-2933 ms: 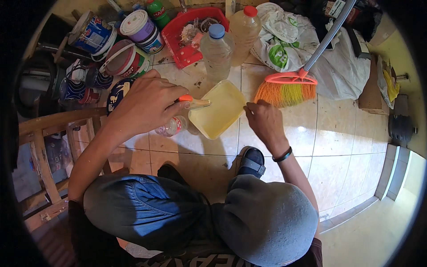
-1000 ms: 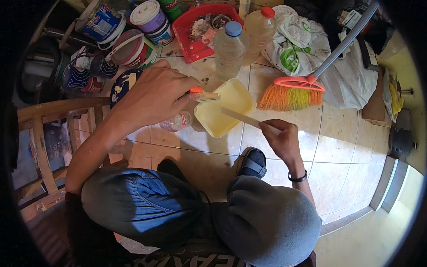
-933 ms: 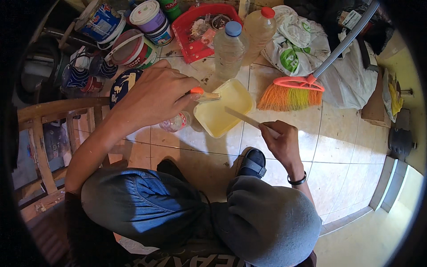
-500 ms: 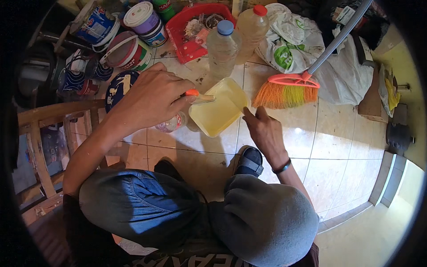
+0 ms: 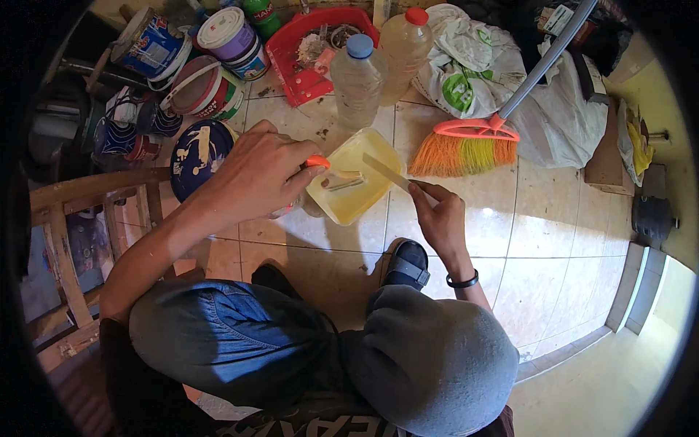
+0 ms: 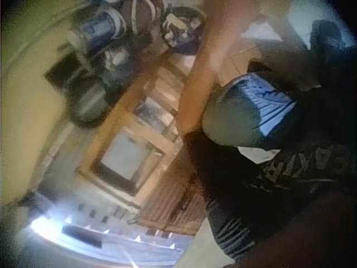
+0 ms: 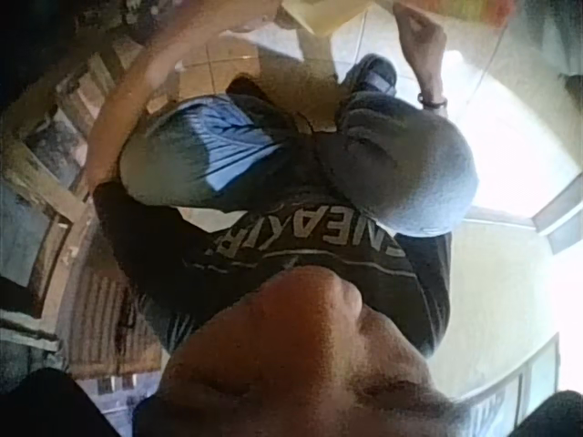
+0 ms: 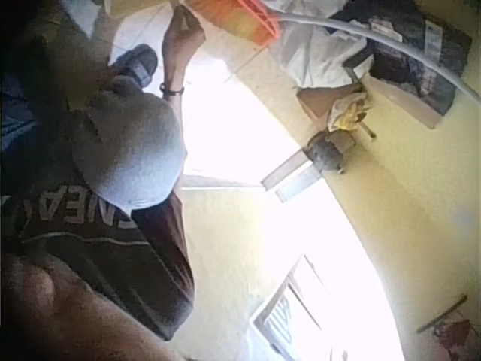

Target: The person mixes yellow paint in a tray using a wooden stick, pours water from a bottle into the mixture, and stirs it thoroughly.

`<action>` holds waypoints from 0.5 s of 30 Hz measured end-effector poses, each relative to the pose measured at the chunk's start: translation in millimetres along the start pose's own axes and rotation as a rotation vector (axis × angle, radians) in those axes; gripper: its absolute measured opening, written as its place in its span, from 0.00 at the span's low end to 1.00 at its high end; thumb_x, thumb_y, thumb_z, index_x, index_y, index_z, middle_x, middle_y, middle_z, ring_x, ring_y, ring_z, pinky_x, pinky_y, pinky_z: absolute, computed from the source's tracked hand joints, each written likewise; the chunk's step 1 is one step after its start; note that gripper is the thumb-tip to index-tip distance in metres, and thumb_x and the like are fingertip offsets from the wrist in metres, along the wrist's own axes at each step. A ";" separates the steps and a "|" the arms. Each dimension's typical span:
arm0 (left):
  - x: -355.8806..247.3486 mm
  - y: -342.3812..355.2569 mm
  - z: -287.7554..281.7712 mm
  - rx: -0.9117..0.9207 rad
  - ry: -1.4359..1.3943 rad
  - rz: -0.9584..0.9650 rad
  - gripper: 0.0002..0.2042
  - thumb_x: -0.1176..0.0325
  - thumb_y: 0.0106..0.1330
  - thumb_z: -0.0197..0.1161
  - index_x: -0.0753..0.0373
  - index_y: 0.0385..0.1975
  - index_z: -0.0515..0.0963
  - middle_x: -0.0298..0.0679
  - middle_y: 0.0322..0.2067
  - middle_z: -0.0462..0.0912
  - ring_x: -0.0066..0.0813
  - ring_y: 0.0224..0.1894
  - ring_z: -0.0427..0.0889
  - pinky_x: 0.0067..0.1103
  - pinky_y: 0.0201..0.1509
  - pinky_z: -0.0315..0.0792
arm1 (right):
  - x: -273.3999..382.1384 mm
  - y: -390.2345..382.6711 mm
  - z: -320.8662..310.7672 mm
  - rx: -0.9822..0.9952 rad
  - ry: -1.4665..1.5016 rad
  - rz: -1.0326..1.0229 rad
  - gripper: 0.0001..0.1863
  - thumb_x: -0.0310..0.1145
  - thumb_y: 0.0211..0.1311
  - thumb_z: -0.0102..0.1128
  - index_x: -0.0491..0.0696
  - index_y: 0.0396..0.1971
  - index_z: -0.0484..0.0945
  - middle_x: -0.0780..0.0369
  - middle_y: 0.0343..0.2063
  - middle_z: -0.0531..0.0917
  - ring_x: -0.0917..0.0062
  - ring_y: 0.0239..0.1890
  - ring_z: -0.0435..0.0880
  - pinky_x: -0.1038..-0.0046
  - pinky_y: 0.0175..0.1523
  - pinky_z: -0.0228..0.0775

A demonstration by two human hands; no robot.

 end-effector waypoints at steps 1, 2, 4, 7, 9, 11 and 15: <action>0.4 1.2 4.9 0.003 0.001 0.001 0.12 0.60 0.75 0.67 0.62 0.42 0.88 0.47 0.27 0.88 0.51 0.35 0.86 0.40 0.54 0.72 | -1.9 -1.3 4.4 -0.039 0.009 -0.100 0.15 0.38 0.75 0.70 0.42 0.50 0.93 0.50 0.27 0.89 0.73 0.26 0.84 0.67 0.35 0.73; 2.7 2.9 9.4 -0.012 -0.059 -0.028 0.12 0.60 0.75 0.66 0.63 0.40 0.88 0.50 0.28 0.88 0.53 0.35 0.87 0.42 0.55 0.74 | -2.0 -3.8 7.4 -0.079 0.019 -0.200 0.14 0.37 0.75 0.71 0.42 0.50 0.93 0.50 0.27 0.88 0.72 0.26 0.84 0.66 0.34 0.73; 8.6 6.1 20.5 -0.028 -0.116 -0.054 0.12 0.61 0.74 0.66 0.64 0.38 0.88 0.52 0.28 0.89 0.55 0.34 0.88 0.44 0.55 0.75 | 0.5 -10.8 11.8 -0.075 -0.024 -0.243 0.13 0.34 0.74 0.71 0.43 0.51 0.93 0.52 0.27 0.86 0.66 0.25 0.83 0.63 0.34 0.73; 20.5 7.8 30.7 -0.134 -0.234 -0.101 0.14 0.59 0.74 0.69 0.66 0.39 0.88 0.53 0.27 0.88 0.55 0.30 0.87 0.42 0.46 0.77 | 5.8 -24.0 18.0 -0.045 -0.115 -0.361 0.13 0.32 0.72 0.72 0.45 0.51 0.92 0.52 0.25 0.81 0.58 0.26 0.83 0.59 0.34 0.73; 28.7 6.5 32.7 -0.174 -0.297 -0.181 0.14 0.59 0.73 0.70 0.67 0.39 0.89 0.53 0.28 0.88 0.53 0.27 0.87 0.42 0.42 0.79 | 7.2 -32.6 17.4 -0.030 -0.132 -0.367 0.13 0.32 0.72 0.71 0.46 0.52 0.92 0.53 0.26 0.81 0.59 0.26 0.82 0.59 0.34 0.73; 35.5 2.9 35.0 -0.192 -0.301 -0.189 0.14 0.59 0.73 0.70 0.67 0.40 0.89 0.54 0.29 0.89 0.53 0.27 0.87 0.41 0.42 0.79 | 12.7 -40.7 14.7 0.004 -0.148 -0.379 0.14 0.31 0.72 0.71 0.47 0.55 0.91 0.55 0.27 0.82 0.60 0.26 0.83 0.60 0.34 0.73; 33.7 7.2 32.7 -0.131 -0.179 -0.224 0.14 0.59 0.72 0.72 0.66 0.42 0.90 0.52 0.30 0.90 0.52 0.27 0.87 0.40 0.41 0.79 | 6.5 -52.3 0.5 0.009 -0.120 -0.358 0.14 0.30 0.71 0.72 0.46 0.54 0.92 0.54 0.27 0.82 0.59 0.27 0.83 0.60 0.35 0.74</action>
Point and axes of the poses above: each hand's wrist, its own y-axis towards the middle knuckle, its own z-axis out of the palm, x = y × z, the point moved 4 cm from there along y, towards the middle knuckle
